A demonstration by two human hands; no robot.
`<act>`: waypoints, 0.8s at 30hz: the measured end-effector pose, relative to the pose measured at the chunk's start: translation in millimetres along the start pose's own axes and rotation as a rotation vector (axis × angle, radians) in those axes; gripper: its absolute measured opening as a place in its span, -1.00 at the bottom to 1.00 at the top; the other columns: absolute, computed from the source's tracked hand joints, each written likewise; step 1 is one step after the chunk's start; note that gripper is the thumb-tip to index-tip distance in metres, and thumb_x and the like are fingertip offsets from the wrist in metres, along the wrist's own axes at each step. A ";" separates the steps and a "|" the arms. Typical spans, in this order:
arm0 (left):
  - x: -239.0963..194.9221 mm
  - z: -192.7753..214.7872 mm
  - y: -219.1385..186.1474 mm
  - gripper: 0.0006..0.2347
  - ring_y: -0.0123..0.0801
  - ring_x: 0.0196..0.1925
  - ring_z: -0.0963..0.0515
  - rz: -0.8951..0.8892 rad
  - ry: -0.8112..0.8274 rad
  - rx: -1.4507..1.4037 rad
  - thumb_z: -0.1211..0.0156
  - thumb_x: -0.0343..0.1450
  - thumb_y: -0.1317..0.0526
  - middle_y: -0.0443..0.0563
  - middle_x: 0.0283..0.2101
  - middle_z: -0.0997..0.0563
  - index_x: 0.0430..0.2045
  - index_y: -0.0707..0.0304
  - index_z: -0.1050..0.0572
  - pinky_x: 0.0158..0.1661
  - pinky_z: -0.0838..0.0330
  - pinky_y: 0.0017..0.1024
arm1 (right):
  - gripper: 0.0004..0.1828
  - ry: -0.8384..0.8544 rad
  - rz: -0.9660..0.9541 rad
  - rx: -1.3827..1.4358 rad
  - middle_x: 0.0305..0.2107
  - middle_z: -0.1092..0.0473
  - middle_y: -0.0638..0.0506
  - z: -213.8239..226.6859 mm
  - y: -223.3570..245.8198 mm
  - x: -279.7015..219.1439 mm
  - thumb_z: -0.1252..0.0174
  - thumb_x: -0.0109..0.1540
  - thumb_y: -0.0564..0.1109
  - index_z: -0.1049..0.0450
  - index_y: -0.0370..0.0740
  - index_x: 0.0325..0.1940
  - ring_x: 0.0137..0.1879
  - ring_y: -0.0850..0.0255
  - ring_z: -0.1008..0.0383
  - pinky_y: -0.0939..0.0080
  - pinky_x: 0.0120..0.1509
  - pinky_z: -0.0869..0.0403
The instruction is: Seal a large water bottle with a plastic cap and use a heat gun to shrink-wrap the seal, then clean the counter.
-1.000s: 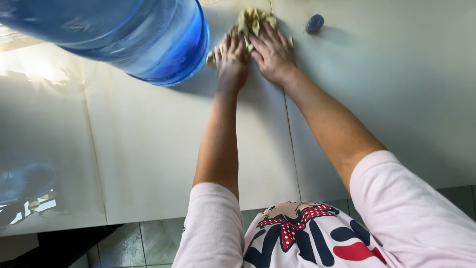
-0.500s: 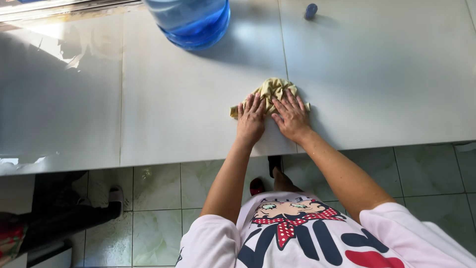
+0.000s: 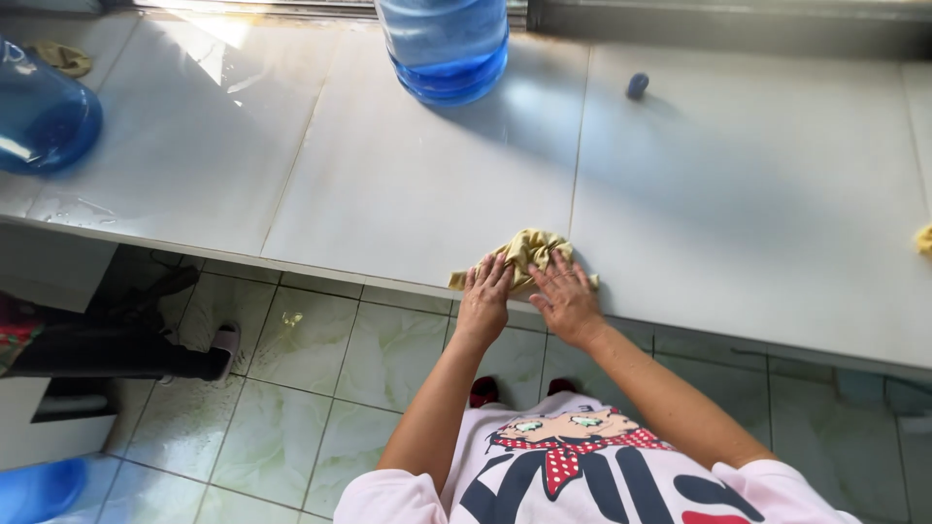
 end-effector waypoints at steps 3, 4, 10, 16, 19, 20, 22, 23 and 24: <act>3.0 -10.3 -1.7 -0.55 -0.03 0.53 -0.14 0.049 -0.044 0.030 0.03 0.40 0.38 0.12 0.45 -0.28 0.25 0.25 -0.39 0.40 0.02 0.03 | -0.35 0.076 0.022 0.095 0.40 -0.20 -0.13 3.9 -3.9 -1.3 0.20 0.40 0.28 -0.19 -0.01 0.51 0.62 -0.02 0.10 -0.22 0.61 0.13; 0.3 -10.1 -8.4 -0.55 -0.03 0.53 -0.14 0.063 -0.052 0.029 0.03 0.40 0.38 0.12 0.45 -0.28 0.25 0.25 -0.39 0.40 0.02 0.03 | -0.35 0.082 0.037 0.093 0.40 -0.20 -0.13 4.6 -7.8 -2.7 0.20 0.40 0.28 -0.19 -0.01 0.51 0.62 -0.02 0.10 -0.22 0.61 0.13; -9.2 -16.8 -20.8 -0.56 -0.06 0.52 -0.18 0.237 -0.128 0.047 0.04 0.39 0.43 0.10 0.44 -0.31 0.20 0.23 -0.45 0.42 -0.04 -0.08 | -0.32 0.228 0.119 0.103 0.41 -0.15 -0.15 -1.8 -16.1 7.7 0.23 0.41 0.28 -0.12 -0.07 0.53 0.63 -0.05 0.19 -0.21 0.61 0.17; 4.5 -18.3 -16.9 -0.55 -0.08 0.53 -0.15 0.339 -0.069 0.051 0.03 0.39 0.42 0.06 0.45 -0.28 0.22 0.19 -0.44 0.43 -0.02 -0.07 | -0.27 0.314 0.143 0.021 0.47 0.05 -0.16 -12.1 -16.8 27.2 0.27 0.40 0.29 -0.01 -0.12 0.55 0.61 -0.06 0.37 -0.23 0.57 0.32; 19.4 -26.7 -4.1 -0.57 -0.07 0.53 -0.11 0.370 -0.016 0.056 -0.01 0.40 0.35 0.08 0.47 -0.22 0.23 0.18 -0.41 0.42 0.03 -0.03 | -0.27 0.393 0.139 0.007 0.51 0.09 -0.09 -18.6 -21.0 46.5 0.29 0.41 0.29 0.04 -0.08 0.59 0.64 -0.01 0.40 -0.18 0.63 0.36; 26.5 -29.1 2.5 -0.56 -0.07 0.54 -0.09 0.384 -0.003 0.066 -0.02 0.42 0.32 0.09 0.48 -0.20 0.25 0.19 -0.39 0.42 0.05 -0.02 | -0.28 0.394 0.151 0.014 0.52 0.09 -0.06 -20.4 -22.0 55.6 0.29 0.41 0.27 0.04 -0.06 0.59 0.66 0.00 0.40 -0.17 0.64 0.37; 42.7 -33.1 16.4 -0.56 -0.07 0.55 -0.07 0.394 0.008 0.080 -0.03 0.43 0.30 0.10 0.49 -0.17 0.27 0.19 -0.36 0.43 0.08 0.00 | -0.30 0.390 0.162 0.021 0.53 0.08 -0.03 -22.8 -23.0 76.8 0.30 0.42 0.26 0.04 -0.04 0.59 0.67 0.02 0.39 -0.15 0.66 0.37; 51.3 -35.1 25.1 -0.55 -0.07 0.55 -0.05 0.414 0.013 0.078 -0.03 0.44 0.28 0.10 0.50 -0.15 0.30 0.19 -0.34 0.43 0.11 0.00 | -0.30 0.411 0.155 0.027 0.53 0.10 -0.01 -24.8 -23.4 88.3 0.29 0.42 0.25 0.05 -0.03 0.60 0.67 0.03 0.40 -0.14 0.66 0.38; 61.4 -37.3 33.8 -0.53 -0.08 0.56 -0.03 0.432 0.017 0.075 -0.03 0.44 0.26 0.11 0.51 -0.13 0.32 0.18 -0.31 0.44 0.14 0.00 | -0.31 0.431 0.148 0.031 0.54 0.12 0.01 -26.4 -24.8 100.7 0.29 0.42 0.24 0.07 -0.02 0.60 0.67 0.05 0.42 -0.12 0.66 0.38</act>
Point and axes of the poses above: each hand's wrist, its own x-axis towards the middle knuckle, its own z-axis out of the back of the hand, y = z × x, the point moved 7 cm from there along x, towards the middle knuckle
